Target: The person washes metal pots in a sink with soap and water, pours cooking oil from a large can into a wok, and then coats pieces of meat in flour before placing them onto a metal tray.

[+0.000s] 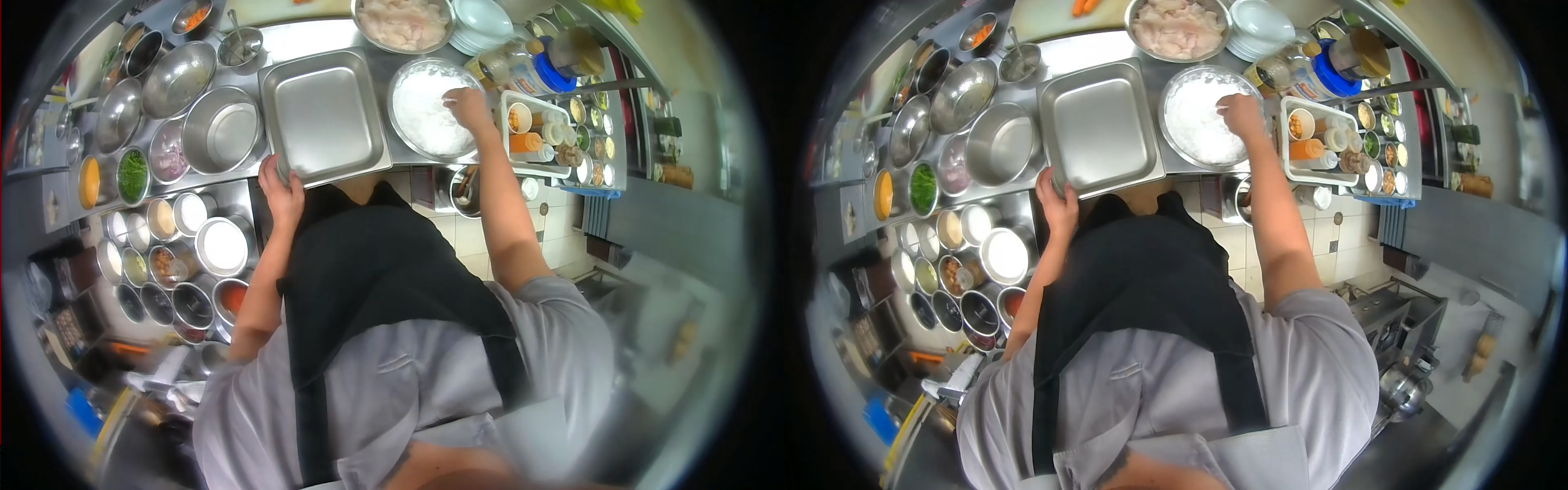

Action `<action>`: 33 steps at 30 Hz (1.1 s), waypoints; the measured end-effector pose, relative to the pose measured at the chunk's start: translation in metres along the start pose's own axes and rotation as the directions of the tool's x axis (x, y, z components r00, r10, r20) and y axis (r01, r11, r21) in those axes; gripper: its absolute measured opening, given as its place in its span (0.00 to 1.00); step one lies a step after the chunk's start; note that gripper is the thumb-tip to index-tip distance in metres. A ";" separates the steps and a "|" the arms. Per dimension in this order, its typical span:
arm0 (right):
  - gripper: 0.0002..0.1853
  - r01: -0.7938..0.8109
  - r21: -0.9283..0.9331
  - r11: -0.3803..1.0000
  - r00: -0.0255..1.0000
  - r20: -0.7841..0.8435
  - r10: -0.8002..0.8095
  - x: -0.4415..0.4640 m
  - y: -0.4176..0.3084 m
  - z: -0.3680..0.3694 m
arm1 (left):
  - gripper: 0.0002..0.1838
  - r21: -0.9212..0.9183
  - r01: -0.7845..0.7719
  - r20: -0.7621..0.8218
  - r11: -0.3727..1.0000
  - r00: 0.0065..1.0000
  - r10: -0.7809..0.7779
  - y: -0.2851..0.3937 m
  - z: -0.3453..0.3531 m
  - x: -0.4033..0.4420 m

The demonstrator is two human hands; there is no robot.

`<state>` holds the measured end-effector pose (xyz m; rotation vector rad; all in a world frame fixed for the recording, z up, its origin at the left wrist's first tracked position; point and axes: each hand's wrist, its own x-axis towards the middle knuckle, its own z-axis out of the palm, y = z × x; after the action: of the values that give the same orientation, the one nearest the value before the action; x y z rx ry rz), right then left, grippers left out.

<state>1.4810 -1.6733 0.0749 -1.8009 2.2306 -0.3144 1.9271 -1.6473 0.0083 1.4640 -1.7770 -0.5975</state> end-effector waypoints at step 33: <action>0.39 0.352 -0.083 0.932 0.890 0.337 -0.306 0.063 -0.216 0.193 | 0.32 -0.149 0.047 0.038 0.988 0.998 -0.041 -0.014 0.003 0.005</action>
<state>1.7317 -1.7816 -0.0404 -2.1329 1.7616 0.0787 1.9325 -1.6555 -0.0028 1.4004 -1.6909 -0.7661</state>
